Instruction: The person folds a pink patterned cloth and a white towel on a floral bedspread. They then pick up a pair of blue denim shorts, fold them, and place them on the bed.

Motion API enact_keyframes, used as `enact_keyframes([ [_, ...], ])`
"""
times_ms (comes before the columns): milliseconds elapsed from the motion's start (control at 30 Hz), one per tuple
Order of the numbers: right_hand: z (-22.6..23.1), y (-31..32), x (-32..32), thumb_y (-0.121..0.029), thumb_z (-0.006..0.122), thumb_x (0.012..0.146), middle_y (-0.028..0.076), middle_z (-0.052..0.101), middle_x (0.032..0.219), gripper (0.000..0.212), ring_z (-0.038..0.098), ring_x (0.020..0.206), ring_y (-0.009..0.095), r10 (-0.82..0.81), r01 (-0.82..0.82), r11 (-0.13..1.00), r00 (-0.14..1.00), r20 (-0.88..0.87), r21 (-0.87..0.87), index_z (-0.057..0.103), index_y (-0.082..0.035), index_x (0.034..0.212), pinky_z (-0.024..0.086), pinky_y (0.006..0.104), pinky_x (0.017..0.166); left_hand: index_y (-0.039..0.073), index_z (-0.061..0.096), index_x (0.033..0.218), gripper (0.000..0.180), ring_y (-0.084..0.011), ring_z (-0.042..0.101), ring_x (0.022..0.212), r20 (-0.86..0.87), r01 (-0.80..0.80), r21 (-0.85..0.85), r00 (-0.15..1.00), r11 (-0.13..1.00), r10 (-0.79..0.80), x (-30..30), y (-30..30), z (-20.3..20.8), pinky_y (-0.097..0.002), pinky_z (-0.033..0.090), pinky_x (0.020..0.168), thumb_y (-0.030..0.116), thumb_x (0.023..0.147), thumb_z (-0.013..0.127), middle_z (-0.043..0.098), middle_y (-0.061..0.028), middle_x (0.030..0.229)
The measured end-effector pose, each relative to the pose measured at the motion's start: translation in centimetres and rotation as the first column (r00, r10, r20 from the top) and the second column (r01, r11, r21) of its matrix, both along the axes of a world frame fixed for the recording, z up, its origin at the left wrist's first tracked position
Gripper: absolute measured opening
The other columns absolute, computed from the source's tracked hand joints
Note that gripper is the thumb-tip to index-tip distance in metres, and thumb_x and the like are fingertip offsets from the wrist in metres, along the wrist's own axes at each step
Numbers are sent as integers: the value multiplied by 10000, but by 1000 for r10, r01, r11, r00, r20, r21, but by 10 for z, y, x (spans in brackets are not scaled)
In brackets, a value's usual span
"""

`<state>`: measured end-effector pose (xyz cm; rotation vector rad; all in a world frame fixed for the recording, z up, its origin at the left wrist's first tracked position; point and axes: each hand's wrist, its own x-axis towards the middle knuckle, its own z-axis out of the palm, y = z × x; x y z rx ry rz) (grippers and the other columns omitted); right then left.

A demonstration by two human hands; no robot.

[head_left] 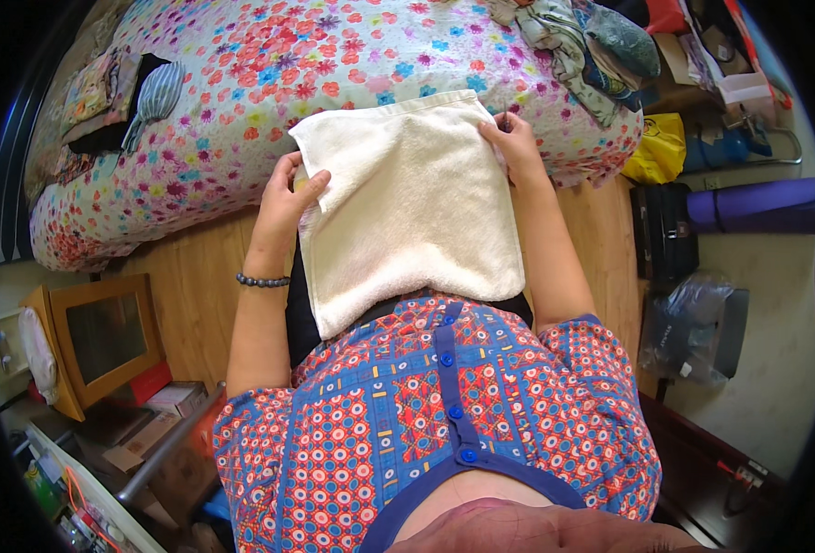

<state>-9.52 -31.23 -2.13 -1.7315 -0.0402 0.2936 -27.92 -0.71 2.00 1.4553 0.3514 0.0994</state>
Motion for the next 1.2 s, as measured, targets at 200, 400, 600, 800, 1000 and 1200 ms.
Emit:
enact_keyframes([
  [200,27,-7,-32,-129,731,782,-26,557,756,220,481,643,42,223,-221,974,972,-75,38,598,-40,932,361,192,557,50,603,940,146,-67,526,708,-92,34,-58,995,998,-39,7,36,-21,-217,423,617,177,870,623,581,17,809],
  [400,13,-9,-26,-58,723,778,-1,597,817,276,547,726,71,121,-100,979,987,-109,180,588,-17,1016,443,229,633,8,589,960,239,-91,565,675,-148,-85,-91,986,992,71,24,53,-36,-241,468,618,238,897,604,615,-9,810],
  [600,27,-5,-29,-27,710,776,39,625,868,297,587,779,123,150,-125,970,983,-107,210,597,0,1049,480,257,690,-5,623,1034,261,-108,617,765,-4,20,-13,1000,1000,-20,20,43,-15,-242,500,679,200,874,649,660,-37,924],
  [800,115,-1,9,-127,733,787,-7,655,901,289,606,763,66,131,-248,921,923,361,300,621,-73,1049,486,212,648,13,643,997,258,-41,557,678,442,-76,55,896,996,44,59,76,83,-180,413,591,248,892,638,649,17,833],
  [1000,162,-29,-40,-131,703,811,-16,625,871,268,579,780,63,147,-218,972,858,492,90,621,-42,1050,463,205,706,-37,555,1127,299,-94,601,839,438,-86,-2,895,996,78,10,53,122,-215,481,760,142,894,616,637,-44,945],
  [1200,8,-70,-125,-51,699,790,-32,590,851,212,541,760,56,189,-185,982,968,166,-42,602,-46,978,458,223,683,73,577,1017,152,-36,512,713,21,75,100,997,992,-77,-82,20,-26,-177,394,641,164,899,603,588,48,845],
])
